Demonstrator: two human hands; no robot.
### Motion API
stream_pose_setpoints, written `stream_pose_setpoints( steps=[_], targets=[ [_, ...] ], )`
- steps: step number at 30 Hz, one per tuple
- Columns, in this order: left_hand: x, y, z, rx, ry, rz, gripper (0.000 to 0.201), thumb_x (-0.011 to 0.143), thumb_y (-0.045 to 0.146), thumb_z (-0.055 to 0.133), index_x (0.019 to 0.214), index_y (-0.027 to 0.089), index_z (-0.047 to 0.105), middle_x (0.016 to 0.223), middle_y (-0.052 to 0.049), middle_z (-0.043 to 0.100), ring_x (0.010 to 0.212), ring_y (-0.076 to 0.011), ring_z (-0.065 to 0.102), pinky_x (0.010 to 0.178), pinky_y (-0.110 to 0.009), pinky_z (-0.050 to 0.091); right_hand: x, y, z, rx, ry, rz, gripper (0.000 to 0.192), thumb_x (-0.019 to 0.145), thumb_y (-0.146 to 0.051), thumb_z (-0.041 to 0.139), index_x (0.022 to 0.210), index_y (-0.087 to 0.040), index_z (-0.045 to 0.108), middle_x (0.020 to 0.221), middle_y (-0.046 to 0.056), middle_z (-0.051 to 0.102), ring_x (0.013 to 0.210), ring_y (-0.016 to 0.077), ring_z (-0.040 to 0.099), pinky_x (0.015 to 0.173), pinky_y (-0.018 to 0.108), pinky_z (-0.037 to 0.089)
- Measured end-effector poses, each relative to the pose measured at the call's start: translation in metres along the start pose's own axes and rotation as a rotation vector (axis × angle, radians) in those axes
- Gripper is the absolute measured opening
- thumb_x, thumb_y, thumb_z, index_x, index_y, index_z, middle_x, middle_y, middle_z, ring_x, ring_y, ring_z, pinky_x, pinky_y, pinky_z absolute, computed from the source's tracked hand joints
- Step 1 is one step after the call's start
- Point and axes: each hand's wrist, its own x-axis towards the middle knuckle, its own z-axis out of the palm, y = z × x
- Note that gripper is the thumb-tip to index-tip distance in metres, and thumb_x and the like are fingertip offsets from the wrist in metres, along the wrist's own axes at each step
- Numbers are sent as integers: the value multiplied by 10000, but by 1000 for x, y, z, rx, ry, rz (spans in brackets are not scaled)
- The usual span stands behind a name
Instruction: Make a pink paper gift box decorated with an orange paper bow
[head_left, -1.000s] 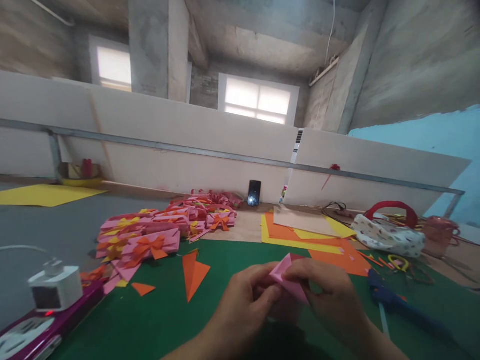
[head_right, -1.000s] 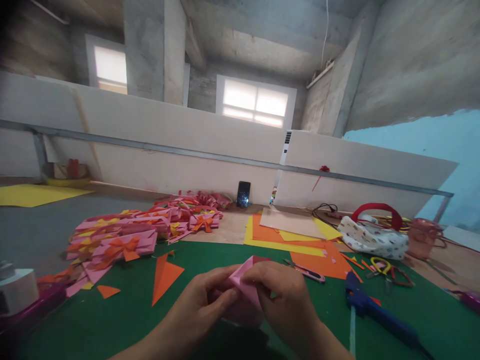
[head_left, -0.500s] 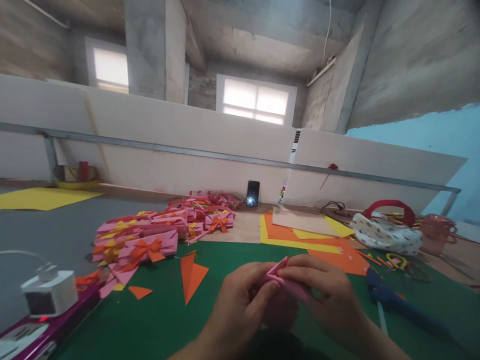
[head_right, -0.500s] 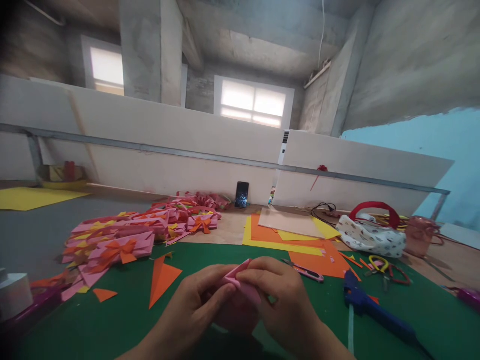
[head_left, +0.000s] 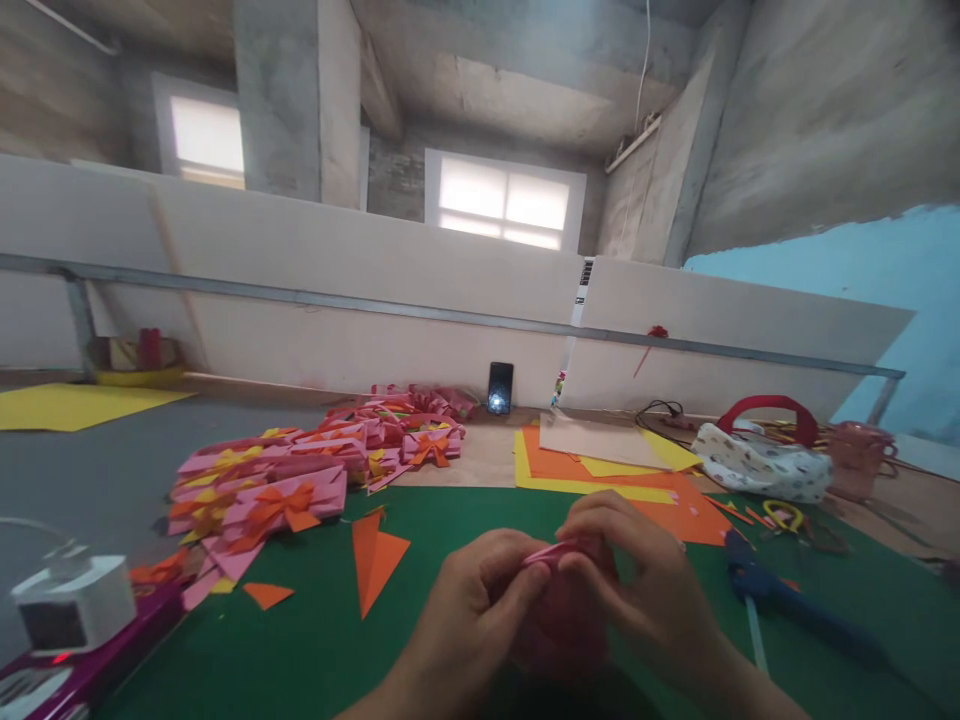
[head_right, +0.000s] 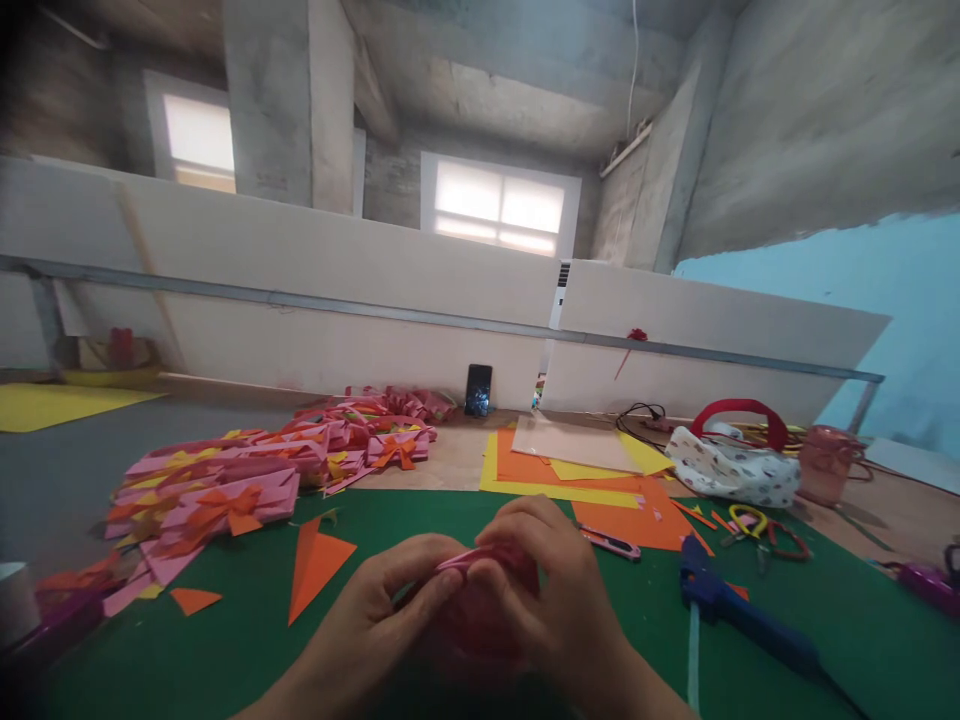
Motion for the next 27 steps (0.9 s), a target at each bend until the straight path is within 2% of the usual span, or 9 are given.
stream_pose_setpoints(
  steps=[2, 5, 7, 11, 13, 17, 21, 27],
  targets=[
    [-1, -1, 0, 20, -4, 0, 249, 850, 309, 471, 871, 182, 684, 832, -33, 652, 791, -147, 582, 724, -237, 431, 0, 0, 1, 24, 22, -1, 86, 786, -261, 599, 854, -209, 603, 795, 27, 601, 752, 162, 565, 643, 265, 455],
    [-1, -1, -1, 15, 0, 1, 267, 857, 333, 456, 882, 181, 675, 836, -31, 644, 788, -146, 576, 719, -235, 431, 0, 0, 1, 18, 60, -21, 259, 761, -301, 631, 1000, -216, 579, 924, 49, 626, 861, 184, 576, 734, 283, 464],
    [0, -1, -2, 13, -6, -1, 284, 865, 341, 437, 894, 180, 669, 853, -36, 641, 801, -150, 576, 720, -236, 432, 1, -1, 0, 9, 53, -19, 300, 751, -294, 640, 1032, -219, 569, 937, 45, 641, 856, 179, 590, 732, 270, 466],
    [1, 0, -1, 105, -45, 24, 290, 870, 323, 418, 855, 172, 665, 858, -44, 644, 819, -156, 580, 739, -242, 428, 1, -4, 1, 22, 33, 43, 82, 750, -239, 630, 825, -212, 611, 739, 0, 649, 671, 138, 593, 586, 219, 446],
    [1, -1, -2, 182, -19, 41, 238, 851, 297, 454, 838, 178, 660, 860, -41, 651, 828, -163, 580, 750, -250, 423, 1, -5, 2, 23, 23, 83, 28, 753, -230, 619, 748, -205, 610, 678, -9, 630, 618, 129, 571, 545, 214, 426],
    [0, -2, -3, 290, 48, 64, 174, 802, 288, 532, 760, 187, 667, 804, -39, 658, 792, -176, 581, 710, -263, 424, 0, -4, 4, 35, 8, 83, 53, 734, -235, 642, 729, -195, 608, 660, -15, 617, 609, 122, 561, 545, 208, 417],
    [-1, -3, -3, 258, 22, 90, 208, 812, 306, 524, 778, 216, 708, 815, -48, 674, 805, -179, 583, 725, -272, 430, 0, -1, 4, 58, -6, 69, 99, 710, -256, 671, 758, -189, 617, 690, -3, 632, 637, 126, 574, 571, 211, 424],
    [0, -2, -1, 247, -12, 120, 235, 826, 291, 503, 732, 226, 709, 749, -35, 681, 762, -169, 572, 717, -271, 425, 1, -3, 4, 73, -58, 72, 231, 782, -363, 588, 650, -173, 587, 612, 3, 574, 561, 111, 522, 497, 211, 366]
  ],
)
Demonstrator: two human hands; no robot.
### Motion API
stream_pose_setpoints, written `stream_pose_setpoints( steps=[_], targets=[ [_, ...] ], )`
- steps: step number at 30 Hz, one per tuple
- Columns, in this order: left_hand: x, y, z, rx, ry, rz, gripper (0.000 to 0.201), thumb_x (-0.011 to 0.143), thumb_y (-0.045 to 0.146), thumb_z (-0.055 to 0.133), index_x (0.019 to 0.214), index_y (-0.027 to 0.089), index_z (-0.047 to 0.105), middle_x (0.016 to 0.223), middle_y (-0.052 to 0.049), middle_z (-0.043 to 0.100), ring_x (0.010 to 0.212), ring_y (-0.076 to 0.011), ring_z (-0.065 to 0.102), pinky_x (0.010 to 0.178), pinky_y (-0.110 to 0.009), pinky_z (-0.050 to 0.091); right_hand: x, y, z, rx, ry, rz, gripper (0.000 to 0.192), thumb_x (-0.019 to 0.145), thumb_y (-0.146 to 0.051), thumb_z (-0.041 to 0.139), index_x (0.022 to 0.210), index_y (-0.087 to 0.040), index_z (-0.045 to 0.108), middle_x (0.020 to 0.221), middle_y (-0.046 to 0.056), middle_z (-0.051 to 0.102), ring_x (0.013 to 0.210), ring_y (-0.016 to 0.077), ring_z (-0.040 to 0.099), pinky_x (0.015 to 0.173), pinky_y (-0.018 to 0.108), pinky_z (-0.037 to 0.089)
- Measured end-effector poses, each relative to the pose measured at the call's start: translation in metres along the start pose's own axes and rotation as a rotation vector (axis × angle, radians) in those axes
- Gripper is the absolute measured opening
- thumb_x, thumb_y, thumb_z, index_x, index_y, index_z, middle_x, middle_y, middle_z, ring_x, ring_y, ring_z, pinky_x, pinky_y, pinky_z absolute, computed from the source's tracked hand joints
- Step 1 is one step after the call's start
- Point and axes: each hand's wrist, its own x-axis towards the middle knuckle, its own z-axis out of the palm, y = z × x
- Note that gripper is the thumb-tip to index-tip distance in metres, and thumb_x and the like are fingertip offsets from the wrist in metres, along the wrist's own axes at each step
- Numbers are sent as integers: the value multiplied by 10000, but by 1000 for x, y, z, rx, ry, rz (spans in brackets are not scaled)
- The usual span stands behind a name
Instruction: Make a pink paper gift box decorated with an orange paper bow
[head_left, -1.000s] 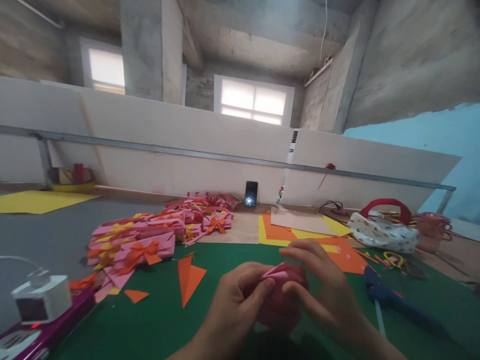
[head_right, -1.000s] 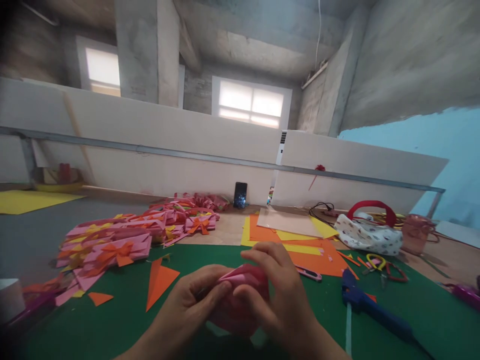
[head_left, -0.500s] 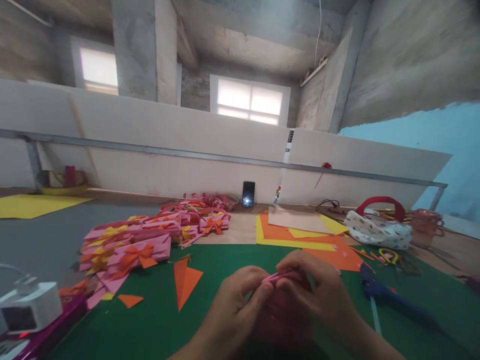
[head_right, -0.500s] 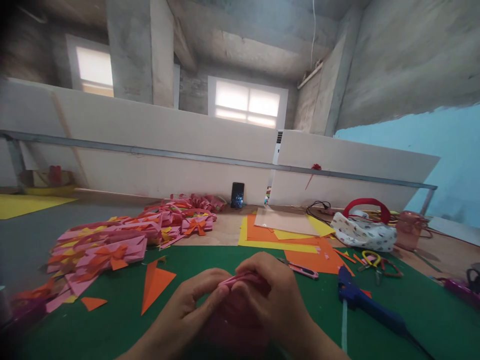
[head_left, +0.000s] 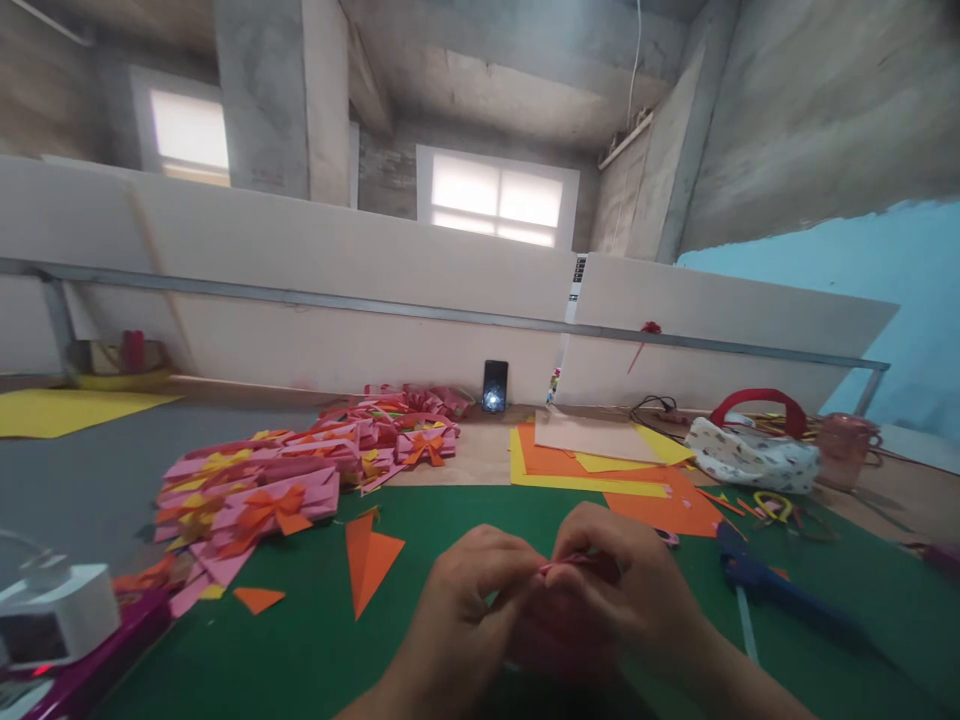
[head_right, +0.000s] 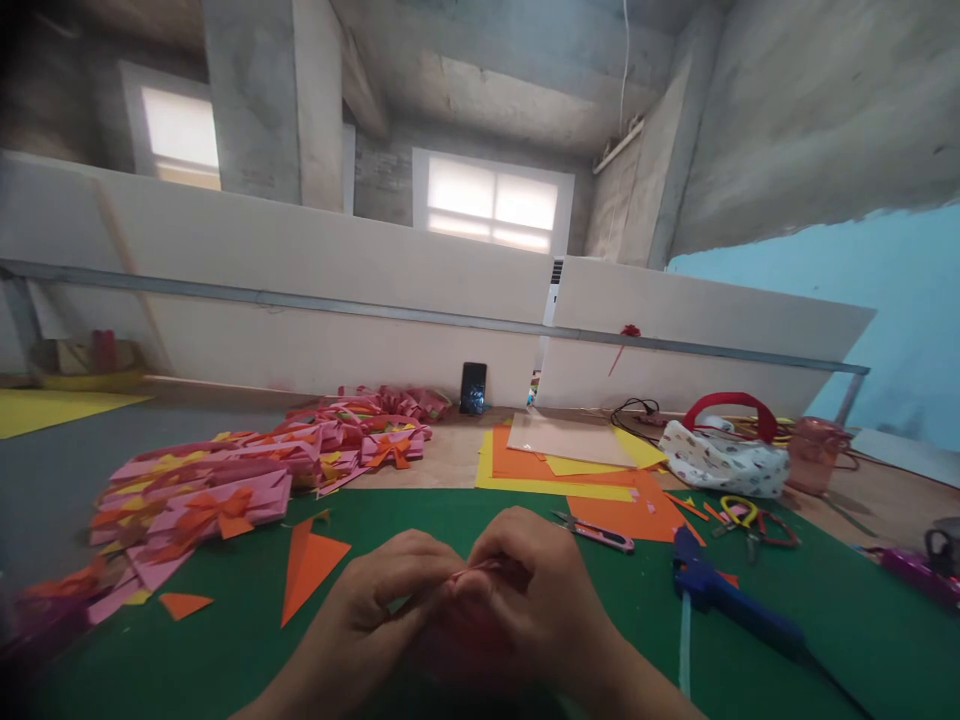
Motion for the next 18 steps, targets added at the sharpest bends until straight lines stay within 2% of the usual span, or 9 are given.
stream_pose_setpoints(
  steps=[6, 12, 15, 18],
  targets=[
    [0, 1, 2, 6, 6, 32, 247, 813, 244, 499, 657, 188, 682, 674, -44, 661, 703, -161, 562, 678, -267, 423, -1, -2, 0, -27, 21, -51, 233, 807, -288, 539, 609, -172, 582, 568, 8, 571, 564, 121, 525, 504, 220, 378],
    [1, 0, -3, -100, 67, -161, 222, 777, 311, 542, 663, 199, 696, 745, -43, 664, 750, -172, 585, 713, -266, 439, 2, 4, -2, 145, -5, 79, 187, 829, -261, 526, 739, -175, 664, 701, 29, 668, 665, 139, 604, 594, 235, 452],
    [2, 1, -3, -165, 28, -231, 264, 774, 345, 533, 634, 182, 687, 723, -39, 655, 741, -175, 587, 691, -252, 439, 1, 5, -2, 47, 37, 139, 169, 791, -232, 561, 670, -168, 660, 630, 13, 654, 592, 130, 582, 531, 225, 420],
    [5, -2, 1, -246, -8, -324, 293, 746, 391, 552, 597, 162, 658, 607, -16, 618, 623, -155, 563, 594, -231, 426, 0, 7, 2, -22, 70, 161, 154, 769, -213, 586, 656, -164, 678, 605, 12, 654, 574, 126, 575, 522, 223, 410]
  ],
)
